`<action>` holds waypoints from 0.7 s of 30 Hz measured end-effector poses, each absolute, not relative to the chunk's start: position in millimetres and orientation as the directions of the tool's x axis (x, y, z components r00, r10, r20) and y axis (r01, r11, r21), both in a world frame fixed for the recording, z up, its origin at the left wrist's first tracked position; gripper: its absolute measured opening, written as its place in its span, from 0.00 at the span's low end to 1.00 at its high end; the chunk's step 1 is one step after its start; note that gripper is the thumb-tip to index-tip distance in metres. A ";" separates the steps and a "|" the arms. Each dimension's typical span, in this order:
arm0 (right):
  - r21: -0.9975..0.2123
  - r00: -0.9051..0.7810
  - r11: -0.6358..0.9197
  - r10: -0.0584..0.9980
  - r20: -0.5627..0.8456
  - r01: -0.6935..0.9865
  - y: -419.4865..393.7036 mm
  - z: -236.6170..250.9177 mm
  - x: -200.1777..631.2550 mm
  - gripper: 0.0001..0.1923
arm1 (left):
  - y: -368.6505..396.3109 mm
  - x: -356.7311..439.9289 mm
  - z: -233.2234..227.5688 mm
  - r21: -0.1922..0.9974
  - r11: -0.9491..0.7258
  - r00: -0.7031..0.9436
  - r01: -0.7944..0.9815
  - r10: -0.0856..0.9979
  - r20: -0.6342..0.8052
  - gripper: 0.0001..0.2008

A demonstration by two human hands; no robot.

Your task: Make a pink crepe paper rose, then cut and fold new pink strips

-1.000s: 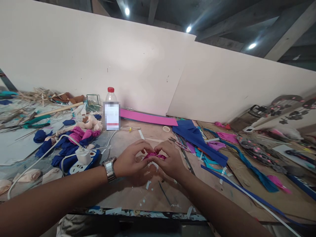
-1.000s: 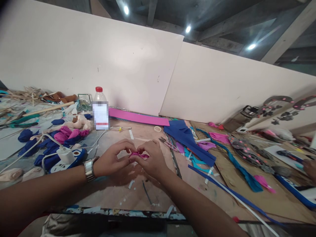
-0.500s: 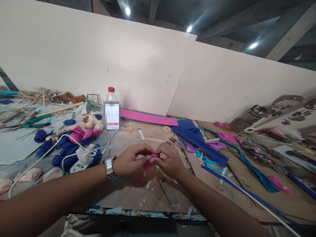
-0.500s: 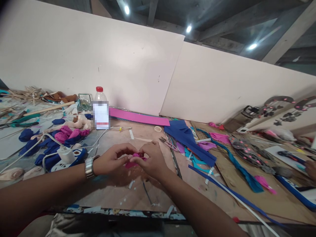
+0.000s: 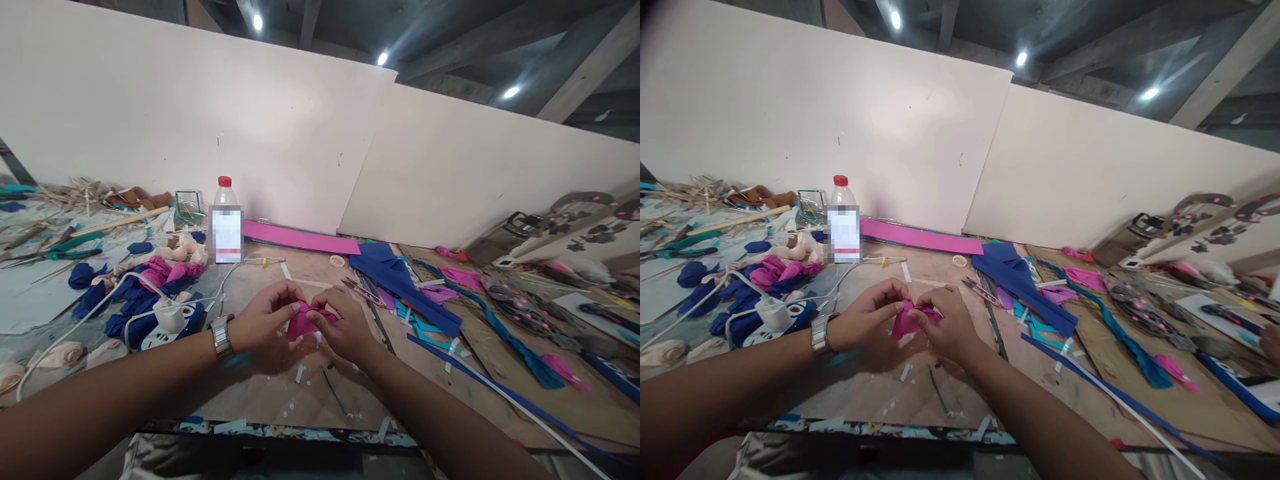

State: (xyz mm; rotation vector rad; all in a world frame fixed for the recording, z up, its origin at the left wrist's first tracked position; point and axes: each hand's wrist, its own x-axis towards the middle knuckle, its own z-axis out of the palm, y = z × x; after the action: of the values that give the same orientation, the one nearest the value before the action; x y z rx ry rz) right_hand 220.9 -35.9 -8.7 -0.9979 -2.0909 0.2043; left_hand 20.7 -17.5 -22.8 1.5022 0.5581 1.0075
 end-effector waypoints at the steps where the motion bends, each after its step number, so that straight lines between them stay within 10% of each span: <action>1: -0.437 -0.380 0.682 0.708 0.595 0.586 -36.4 -8.1 220.7 0.24 | -17.1 20.3 -22.1 0.959 -0.207 0.501 -0.193 0.820 0.278 0.15; 21: -0.417 -0.357 0.670 0.707 0.610 0.614 -37.5 -6.7 220.3 0.13 | -16.7 20.6 -23.0 0.950 -0.148 0.507 -0.274 0.817 0.274 0.18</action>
State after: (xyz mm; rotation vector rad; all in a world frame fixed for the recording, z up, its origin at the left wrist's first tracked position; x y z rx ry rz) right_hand 220.3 -37.5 -6.7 -1.0175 -2.0791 0.1472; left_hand 20.6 -16.7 -23.0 1.4145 0.5093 1.0241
